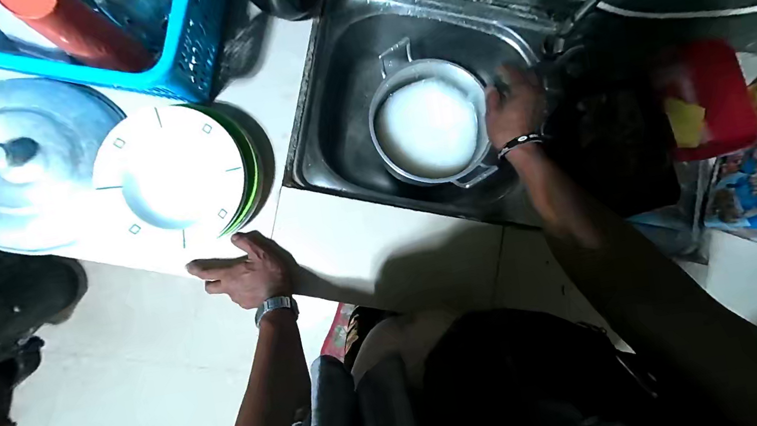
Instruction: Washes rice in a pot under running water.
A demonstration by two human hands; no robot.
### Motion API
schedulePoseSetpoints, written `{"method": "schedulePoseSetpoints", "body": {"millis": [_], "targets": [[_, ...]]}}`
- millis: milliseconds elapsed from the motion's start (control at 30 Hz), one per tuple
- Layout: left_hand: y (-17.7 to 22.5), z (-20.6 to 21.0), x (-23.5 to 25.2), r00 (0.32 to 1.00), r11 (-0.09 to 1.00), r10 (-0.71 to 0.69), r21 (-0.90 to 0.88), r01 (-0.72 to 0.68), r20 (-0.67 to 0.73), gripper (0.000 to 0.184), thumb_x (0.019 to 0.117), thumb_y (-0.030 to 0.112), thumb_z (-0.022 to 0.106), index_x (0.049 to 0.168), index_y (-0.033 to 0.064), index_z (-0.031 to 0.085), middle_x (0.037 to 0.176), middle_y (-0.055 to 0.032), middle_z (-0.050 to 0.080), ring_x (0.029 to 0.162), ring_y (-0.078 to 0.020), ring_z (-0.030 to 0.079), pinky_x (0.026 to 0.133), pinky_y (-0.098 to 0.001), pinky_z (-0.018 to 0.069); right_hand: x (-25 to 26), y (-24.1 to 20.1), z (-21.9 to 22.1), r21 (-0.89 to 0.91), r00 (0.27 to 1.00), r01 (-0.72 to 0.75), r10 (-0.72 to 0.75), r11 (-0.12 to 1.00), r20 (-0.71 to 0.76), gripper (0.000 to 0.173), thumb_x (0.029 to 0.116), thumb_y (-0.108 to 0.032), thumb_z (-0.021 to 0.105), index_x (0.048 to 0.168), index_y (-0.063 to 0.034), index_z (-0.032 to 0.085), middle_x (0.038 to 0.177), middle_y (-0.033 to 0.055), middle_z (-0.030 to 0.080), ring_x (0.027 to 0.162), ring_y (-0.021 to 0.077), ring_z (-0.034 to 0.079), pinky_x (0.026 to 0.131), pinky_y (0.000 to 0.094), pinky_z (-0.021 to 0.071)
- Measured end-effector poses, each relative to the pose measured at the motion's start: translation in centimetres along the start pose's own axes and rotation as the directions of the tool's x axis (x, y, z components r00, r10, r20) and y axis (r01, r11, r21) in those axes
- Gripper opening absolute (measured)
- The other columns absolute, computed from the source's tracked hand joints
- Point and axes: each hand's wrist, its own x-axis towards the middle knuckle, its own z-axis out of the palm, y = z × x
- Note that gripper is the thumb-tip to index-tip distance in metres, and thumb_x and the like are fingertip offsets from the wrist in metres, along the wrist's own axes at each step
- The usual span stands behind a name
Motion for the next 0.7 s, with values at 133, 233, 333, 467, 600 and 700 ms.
{"method": "schedulePoseSetpoints", "body": {"millis": [133,233,333,467,600,700], "targets": [[0.0,0.4,0.3,1.000,1.000,-0.025,-0.014,0.025,-0.014,0.091,0.0997,0.068,0.035,0.166,0.0152,0.003,0.157,-0.0306,0.034,0.122,-0.0465,0.060,0.091,-0.0598,0.0546,1.9,2.7,2.8,0.407,0.863,-0.484,0.346,0.775,0.369,0.057,0.1020,-0.042,0.063,0.149,-0.0123,0.050,0.139,0.0191,0.060,0.120,0.0328,0.062,0.096,0.0528,0.0539],[0.1,0.4,0.4,0.998,0.999,-0.043,-0.020,0.042,-0.045,0.092,0.0978,0.070,0.040,0.166,0.0162,0.008,0.155,-0.0272,0.039,0.119,-0.0424,0.063,0.089,-0.0563,0.0563,1.7,3.7,5.7,0.585,0.775,-0.629,0.360,0.511,0.519,0.051,0.1011,-0.027,0.063,0.147,-0.0117,0.048,0.135,0.0174,0.061,0.117,0.0312,0.064,0.093,0.0526,0.0568],[0.1,0.5,0.5,0.998,0.998,-0.057,-0.026,0.057,-0.037,0.092,0.0971,0.070,0.041,0.166,0.0179,0.009,0.154,-0.0265,0.041,0.115,-0.0397,0.066,0.087,-0.0548,0.0569,1.2,2.3,5.3,0.553,0.818,-0.575,0.422,0.603,0.391,0.050,0.0933,-0.006,0.065,0.142,-0.0093,0.055,0.133,0.0180,0.062,0.118,0.0307,0.063,0.094,0.0543,0.0559],[-0.1,0.5,0.8,0.997,0.997,-0.069,-0.049,0.067,-0.042,0.092,0.0961,0.070,0.044,0.166,0.0187,0.012,0.153,-0.0247,0.043,0.113,-0.0378,0.066,0.086,-0.0530,0.0573,2.1,2.7,4.6,0.439,0.866,-0.499,0.411,0.748,0.284,0.051,0.0924,-0.006,0.066,0.142,-0.0086,0.056,0.136,0.0194,0.060,0.122,0.0326,0.061,0.098,0.0572,0.0531],[-0.2,0.6,0.9,0.997,0.996,-0.073,-0.048,0.071,-0.035,0.093,0.0956,0.071,0.044,0.166,0.0184,0.012,0.153,-0.0237,0.043,0.114,-0.0372,0.066,0.087,-0.0527,0.0571,3.1,2.8,2.5,0.301,0.908,-0.416,0.375,0.858,0.187,0.045,0.0949,-0.010,0.065,0.139,-0.0027,0.058,0.136,0.0233,0.060,0.125,0.0357,0.058,0.102,0.0571,0.0487],[-0.3,0.7,0.8,0.998,0.998,-0.058,-0.039,0.056,-0.039,0.093,0.0959,0.071,0.043,0.166,0.0191,0.011,0.153,-0.0235,0.043,0.113,-0.0367,0.066,0.086,-0.0521,0.0573,4.2,3.0,1.2,0.171,0.930,-0.360,0.339,0.917,0.142,0.049,0.0954,-0.013,0.064,0.141,0.0012,0.056,0.142,0.0258,0.056,0.134,0.0373,0.053,0.110,0.0571,0.0428]]}}
